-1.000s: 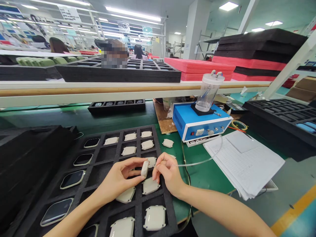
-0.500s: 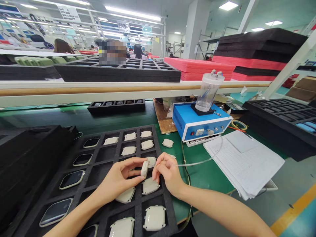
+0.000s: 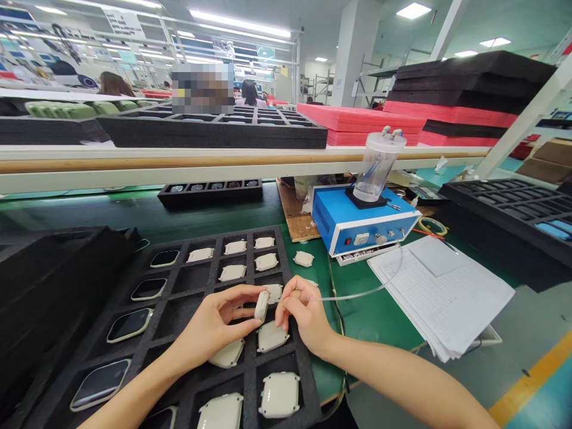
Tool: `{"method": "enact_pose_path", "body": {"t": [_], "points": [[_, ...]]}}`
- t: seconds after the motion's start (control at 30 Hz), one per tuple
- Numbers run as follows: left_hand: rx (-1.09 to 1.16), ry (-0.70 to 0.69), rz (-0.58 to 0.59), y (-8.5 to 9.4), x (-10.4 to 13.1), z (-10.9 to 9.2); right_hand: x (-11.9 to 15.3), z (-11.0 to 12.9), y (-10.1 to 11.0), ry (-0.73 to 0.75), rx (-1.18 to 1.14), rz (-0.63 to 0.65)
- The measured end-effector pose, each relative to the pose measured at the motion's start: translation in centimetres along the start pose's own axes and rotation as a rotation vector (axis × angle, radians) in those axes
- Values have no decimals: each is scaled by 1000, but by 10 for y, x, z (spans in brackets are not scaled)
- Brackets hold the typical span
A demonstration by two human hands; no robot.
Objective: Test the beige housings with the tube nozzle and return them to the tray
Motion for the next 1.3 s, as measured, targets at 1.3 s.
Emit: {"method": "enact_pose_path", "body": {"t": [1.3], "points": [[-1122,135,-431,42,88,-46,5,4,9,118,95,2]]}}
Point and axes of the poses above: each hand's wrist, its own x-axis away from the middle knuckle, its own y-axis out of the back of the hand, z = x × y, the point moved 3 cm from there along -x, towards the middle knuckle, and after that the axes turned 11 degrees about y, right-handed, at the moved point
